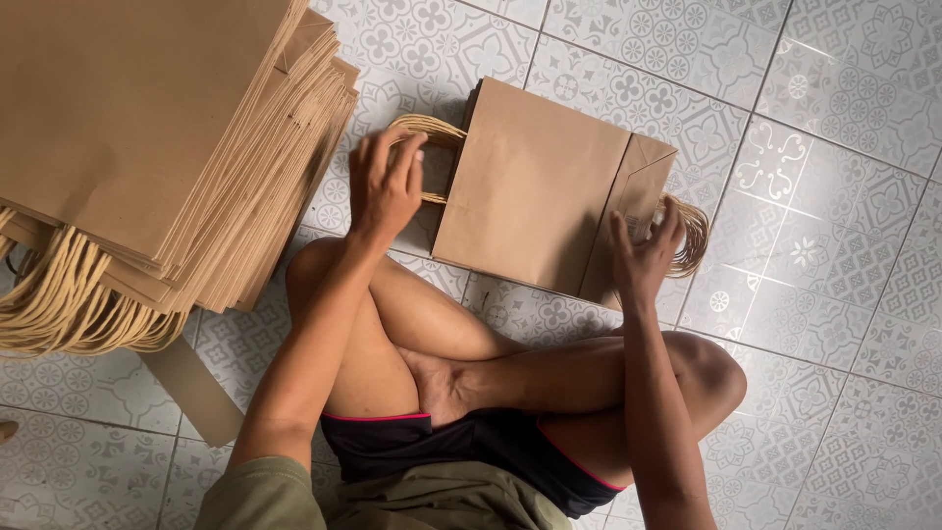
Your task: Shaping and stacking brown paper bags with handles.
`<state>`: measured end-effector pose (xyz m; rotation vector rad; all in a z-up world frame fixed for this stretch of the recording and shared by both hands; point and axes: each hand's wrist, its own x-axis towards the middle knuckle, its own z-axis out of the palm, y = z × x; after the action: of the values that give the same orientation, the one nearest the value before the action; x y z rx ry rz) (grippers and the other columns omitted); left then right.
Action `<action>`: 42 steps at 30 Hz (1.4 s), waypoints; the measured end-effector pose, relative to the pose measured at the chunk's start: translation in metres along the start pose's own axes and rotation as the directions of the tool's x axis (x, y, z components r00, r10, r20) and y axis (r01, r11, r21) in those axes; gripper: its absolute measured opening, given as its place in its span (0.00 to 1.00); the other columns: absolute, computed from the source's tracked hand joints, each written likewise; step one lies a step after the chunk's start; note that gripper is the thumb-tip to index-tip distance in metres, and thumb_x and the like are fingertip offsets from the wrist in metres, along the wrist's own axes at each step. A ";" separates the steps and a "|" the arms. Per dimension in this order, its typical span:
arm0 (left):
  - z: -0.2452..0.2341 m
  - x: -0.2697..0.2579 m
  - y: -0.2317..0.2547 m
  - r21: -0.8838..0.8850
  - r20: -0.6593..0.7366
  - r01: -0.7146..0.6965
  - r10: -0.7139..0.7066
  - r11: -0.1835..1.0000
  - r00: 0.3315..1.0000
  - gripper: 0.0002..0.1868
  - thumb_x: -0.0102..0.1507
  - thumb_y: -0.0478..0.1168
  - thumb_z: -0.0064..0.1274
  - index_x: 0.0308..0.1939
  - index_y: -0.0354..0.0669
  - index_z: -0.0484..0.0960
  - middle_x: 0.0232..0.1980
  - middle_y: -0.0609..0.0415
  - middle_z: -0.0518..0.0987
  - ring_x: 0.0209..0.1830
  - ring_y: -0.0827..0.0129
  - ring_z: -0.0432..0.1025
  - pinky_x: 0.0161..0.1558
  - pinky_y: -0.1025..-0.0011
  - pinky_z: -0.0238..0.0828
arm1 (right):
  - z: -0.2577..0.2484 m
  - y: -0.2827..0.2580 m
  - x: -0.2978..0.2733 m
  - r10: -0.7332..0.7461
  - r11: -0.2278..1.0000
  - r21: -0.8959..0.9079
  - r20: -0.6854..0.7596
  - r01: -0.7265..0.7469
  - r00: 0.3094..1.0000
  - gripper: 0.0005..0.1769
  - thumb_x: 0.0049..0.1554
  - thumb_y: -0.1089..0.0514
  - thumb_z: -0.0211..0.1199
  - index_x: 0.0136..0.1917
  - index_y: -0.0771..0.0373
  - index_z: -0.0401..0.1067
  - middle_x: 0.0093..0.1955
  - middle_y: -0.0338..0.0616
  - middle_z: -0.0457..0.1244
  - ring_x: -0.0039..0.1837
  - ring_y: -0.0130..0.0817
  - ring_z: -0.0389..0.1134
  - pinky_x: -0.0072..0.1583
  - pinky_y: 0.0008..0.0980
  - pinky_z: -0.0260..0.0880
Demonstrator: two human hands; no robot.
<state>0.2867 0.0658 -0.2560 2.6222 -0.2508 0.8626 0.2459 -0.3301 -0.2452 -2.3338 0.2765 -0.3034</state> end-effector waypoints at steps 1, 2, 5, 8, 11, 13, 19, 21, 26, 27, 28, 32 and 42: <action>0.003 -0.002 0.007 0.004 -0.001 -0.004 0.004 1.000 1.000 0.13 0.69 0.41 0.51 0.57 0.59 0.83 0.54 0.61 0.76 0.53 0.63 0.73 0.49 0.65 0.69 | -0.003 0.006 0.003 0.000 1.000 0.005 -0.002 0.000 1.000 0.48 0.59 0.43 0.77 0.79 0.65 0.54 0.73 0.72 0.49 0.74 0.72 0.57 0.70 0.56 0.66; 0.006 -0.003 0.014 0.001 0.085 0.057 -0.057 0.998 0.995 0.12 0.70 0.49 0.51 0.54 0.57 0.84 0.46 0.60 0.80 0.47 0.64 0.76 0.47 0.64 0.69 | -0.005 0.011 0.005 0.074 0.997 0.006 0.021 -0.075 0.997 0.44 0.61 0.43 0.74 0.78 0.66 0.56 0.68 0.74 0.57 0.68 0.73 0.62 0.66 0.60 0.68; 0.027 -0.012 0.030 0.067 0.372 0.202 -0.212 0.977 0.904 0.26 0.72 0.62 0.41 0.56 0.48 0.82 0.34 0.53 0.84 0.40 0.59 0.81 0.55 0.55 0.55 | -0.004 0.026 0.009 0.181 0.983 -0.039 0.069 -0.179 0.981 0.37 0.63 0.41 0.69 0.76 0.62 0.63 0.58 0.71 0.66 0.60 0.68 0.68 0.59 0.60 0.72; 0.037 -0.012 0.046 0.146 0.627 0.301 -0.323 0.942 0.708 0.31 0.73 0.60 0.32 0.59 0.43 0.81 0.33 0.45 0.85 0.41 0.49 0.83 0.66 0.38 0.33 | -0.004 0.025 0.008 0.224 0.971 -0.110 0.115 -0.212 0.968 0.33 0.63 0.39 0.65 0.75 0.56 0.67 0.51 0.67 0.69 0.58 0.65 0.69 0.57 0.60 0.69; 0.038 -0.004 0.055 0.147 0.717 0.351 -0.345 0.925 0.606 0.27 0.72 0.54 0.33 0.61 0.43 0.80 0.38 0.43 0.86 0.44 0.45 0.82 0.67 0.29 0.22 | -0.005 0.026 0.008 0.241 0.961 -0.171 0.142 -0.216 0.960 0.34 0.63 0.40 0.62 0.77 0.53 0.65 0.50 0.68 0.69 0.58 0.68 0.69 0.57 0.63 0.66; 0.038 -0.007 0.056 0.157 0.730 0.382 -0.367 0.911 0.576 0.28 0.72 0.54 0.32 0.63 0.41 0.78 0.39 0.42 0.86 0.46 0.44 0.82 0.65 0.28 0.21 | -0.004 0.027 0.008 0.240 0.957 -0.205 0.161 -0.205 0.957 0.34 0.62 0.41 0.62 0.78 0.50 0.63 0.52 0.68 0.69 0.58 0.68 0.69 0.59 0.62 0.66; 0.004 -0.001 0.065 0.136 0.687 0.383 -0.366 0.914 0.628 0.28 0.73 0.53 0.32 0.69 0.44 0.73 0.42 0.43 0.87 0.50 0.47 0.81 0.66 0.27 0.09 | -0.013 0.034 0.015 0.038 0.961 -0.276 0.202 0.019 0.979 0.34 0.64 0.45 0.63 0.76 0.66 0.65 0.53 0.69 0.69 0.57 0.66 0.71 0.58 0.56 0.71; -0.040 0.011 0.073 0.020 0.515 0.330 -0.293 0.944 0.806 0.27 0.72 0.48 0.45 0.75 0.46 0.68 0.63 0.43 0.80 0.65 0.48 0.73 0.72 0.36 0.44 | -0.016 0.030 0.023 -0.216 0.834 -0.499 0.099 0.236 0.971 0.28 0.60 0.54 0.69 0.70 0.69 0.75 0.40 0.54 0.71 0.48 0.57 0.73 0.54 0.48 0.71; -0.162 0.001 0.042 -0.240 0.060 0.255 -0.248 0.937 0.967 0.15 0.71 0.37 0.51 0.62 0.46 0.80 0.52 0.50 0.84 0.52 0.56 0.78 0.56 0.61 0.74 | -0.005 -0.057 0.085 -0.304 0.851 -0.353 0.271 0.388 0.913 0.23 0.64 0.46 0.69 0.67 0.61 0.78 0.43 0.43 0.71 0.43 0.44 0.73 0.47 0.46 0.71; -0.195 0.005 0.039 -0.259 -0.012 0.224 -0.235 0.939 0.972 0.12 0.72 0.36 0.49 0.58 0.40 0.81 0.51 0.49 0.83 0.50 0.58 0.78 0.54 0.64 0.74 | 0.003 -0.085 0.099 -0.332 0.880 -0.229 0.327 0.415 0.885 0.20 0.66 0.49 0.67 0.65 0.62 0.79 0.46 0.43 0.71 0.41 0.39 0.72 0.45 0.43 0.69; -0.224 0.001 0.031 -0.234 -0.033 0.241 -0.255 0.942 0.966 0.12 0.72 0.36 0.49 0.58 0.40 0.81 0.51 0.49 0.83 0.50 0.58 0.78 0.54 0.64 0.74 | 0.015 -0.113 0.110 -0.361 0.872 -0.206 0.343 0.444 0.867 0.20 0.66 0.49 0.67 0.65 0.62 0.79 0.46 0.43 0.71 0.41 0.39 0.72 0.45 0.43 0.69; -0.322 -0.019 -0.007 -0.036 -0.193 0.358 -0.358 0.933 0.914 0.09 0.72 0.31 0.47 0.50 0.35 0.84 0.49 0.47 0.84 0.48 0.55 0.78 0.53 0.62 0.73 | 0.076 -0.221 0.152 -0.667 0.717 0.148 0.428 0.681 0.610 0.12 0.71 0.60 0.68 0.64 0.67 0.79 0.45 0.48 0.70 0.41 0.36 0.70 0.49 0.34 0.69; -0.371 -0.076 -0.107 0.139 -0.236 0.831 -0.797 0.538 0.556 0.22 0.69 0.57 0.53 0.62 0.52 0.82 0.47 0.56 0.77 0.47 0.62 0.72 0.41 0.60 0.70 | 0.233 -0.375 0.146 -0.600 0.745 0.209 0.624 0.633 0.500 0.23 0.67 0.41 0.67 0.64 0.60 0.78 0.51 0.41 0.71 0.45 0.33 0.71 0.52 0.35 0.67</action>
<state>0.0566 0.3153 -0.0561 2.3874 1.1315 0.7245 0.4946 0.0417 -0.1189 -2.3333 -0.9575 0.2281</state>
